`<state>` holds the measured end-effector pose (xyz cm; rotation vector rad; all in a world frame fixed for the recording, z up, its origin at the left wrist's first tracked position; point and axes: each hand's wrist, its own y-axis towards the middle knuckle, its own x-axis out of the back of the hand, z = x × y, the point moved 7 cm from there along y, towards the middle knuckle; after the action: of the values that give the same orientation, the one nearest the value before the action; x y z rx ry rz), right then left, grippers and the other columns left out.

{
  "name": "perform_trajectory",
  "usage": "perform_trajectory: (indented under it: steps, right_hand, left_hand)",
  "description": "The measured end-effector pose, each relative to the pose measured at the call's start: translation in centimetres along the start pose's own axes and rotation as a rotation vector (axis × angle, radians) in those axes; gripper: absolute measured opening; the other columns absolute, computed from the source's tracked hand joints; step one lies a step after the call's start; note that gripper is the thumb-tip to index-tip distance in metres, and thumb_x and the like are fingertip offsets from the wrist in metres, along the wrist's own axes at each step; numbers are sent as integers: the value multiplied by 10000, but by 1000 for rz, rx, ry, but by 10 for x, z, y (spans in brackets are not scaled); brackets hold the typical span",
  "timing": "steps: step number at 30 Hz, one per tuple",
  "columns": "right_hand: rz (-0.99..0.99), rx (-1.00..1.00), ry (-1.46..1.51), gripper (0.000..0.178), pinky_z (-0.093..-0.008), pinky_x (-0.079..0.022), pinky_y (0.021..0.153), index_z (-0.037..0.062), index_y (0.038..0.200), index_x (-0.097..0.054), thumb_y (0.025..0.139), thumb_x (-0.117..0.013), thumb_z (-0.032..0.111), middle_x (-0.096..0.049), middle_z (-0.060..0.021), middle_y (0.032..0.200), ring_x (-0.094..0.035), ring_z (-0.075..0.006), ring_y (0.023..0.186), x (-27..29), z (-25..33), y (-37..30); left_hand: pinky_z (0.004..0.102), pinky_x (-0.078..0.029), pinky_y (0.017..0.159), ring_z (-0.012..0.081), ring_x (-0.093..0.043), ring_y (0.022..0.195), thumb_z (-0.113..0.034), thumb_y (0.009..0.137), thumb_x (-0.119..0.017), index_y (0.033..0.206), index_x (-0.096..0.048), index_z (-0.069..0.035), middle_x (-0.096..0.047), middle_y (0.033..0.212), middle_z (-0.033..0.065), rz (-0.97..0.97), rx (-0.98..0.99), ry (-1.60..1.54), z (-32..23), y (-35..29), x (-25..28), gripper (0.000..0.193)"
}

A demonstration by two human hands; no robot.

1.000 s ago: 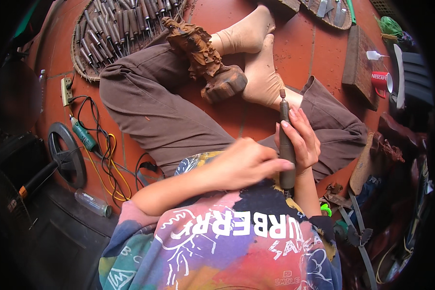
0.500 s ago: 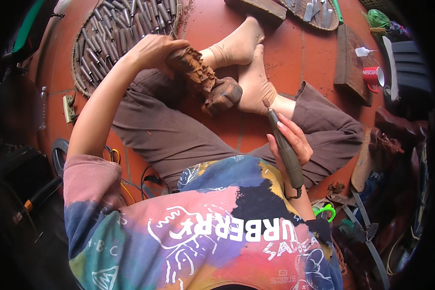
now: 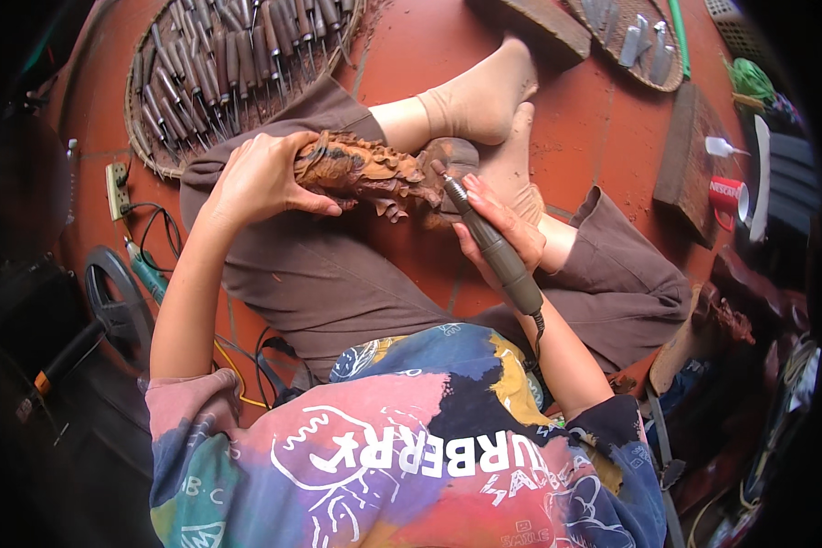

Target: The person carves a wooden piece using a rotary tool, holding the workpiece with their left hand and operating the tool with their right. They rotate the wood to access different areas and briefly swap the tool to their left hand to adjust a bit before resuming carving.

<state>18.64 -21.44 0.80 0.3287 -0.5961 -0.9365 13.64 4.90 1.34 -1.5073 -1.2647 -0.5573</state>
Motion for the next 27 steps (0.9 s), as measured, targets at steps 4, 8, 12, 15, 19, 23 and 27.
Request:
perform_trajectory:
  steps: [4,8,12,15,19,23,27]
  right_hand:
    - [29,-96,31,389,-493,-458,1006,-47,1097,-636,719,-726,-55,-672,-230,1091,-633,-340,1109,-9,-14,-12]
    - [112,-150,86,360,-532,-415,1033,-59,1091,-623,739,-700,-58,-666,-244,1096,-617,-367,1125,-15,-19,-12]
    - [158,-89,23,345,-532,-374,1067,-32,1051,-652,716,-730,-15,-689,-227,1039,-642,-341,1096,-20,-16,-6]
    - [110,-190,92,344,-547,-334,1087,-26,1047,-651,709,-715,-23,-697,-219,1018,-641,-359,1091,-15,-25,-8]
    - [109,-253,120,340,-555,-333,1085,-25,1050,-646,714,-696,-38,-698,-216,1017,-638,-370,1092,-14,-30,-6]
    - [142,-248,95,329,-545,-335,1088,-23,1053,-644,728,-693,-32,-700,-209,1021,-634,-361,1101,-15,-29,-6]
    - [153,-323,120,318,-528,-342,1090,-11,1055,-646,742,-702,-12,-707,-173,1028,-635,-340,1107,-14,-33,-7]
  left_hand:
    - [418,-495,842,388,-648,924,-477,489,-890,1170,-609,15,-682,932,223,-3,-6,-23,1,4,-3,886]
    - [419,-496,826,394,-647,892,-465,483,-893,1184,-601,-1,-681,913,222,-4,16,-50,7,3,-6,890]
    - [418,-499,813,392,-650,876,-459,475,-895,1209,-590,-22,-681,905,220,-5,26,-64,10,3,-9,907]
    - [426,-513,774,381,-661,835,-503,489,-874,1174,-610,-31,-684,836,205,-55,-10,-34,7,3,-7,873]
    - [412,-500,808,382,-653,893,-439,469,-898,1224,-589,-44,-685,934,209,1,41,-68,11,4,-9,908]
    - [411,-499,813,379,-655,898,-439,474,-896,1234,-586,-58,-687,937,202,-1,37,-60,11,4,-9,906]
    - [410,-500,814,373,-660,896,-439,475,-895,1240,-582,-64,-694,939,190,-20,17,-40,10,3,-10,907]
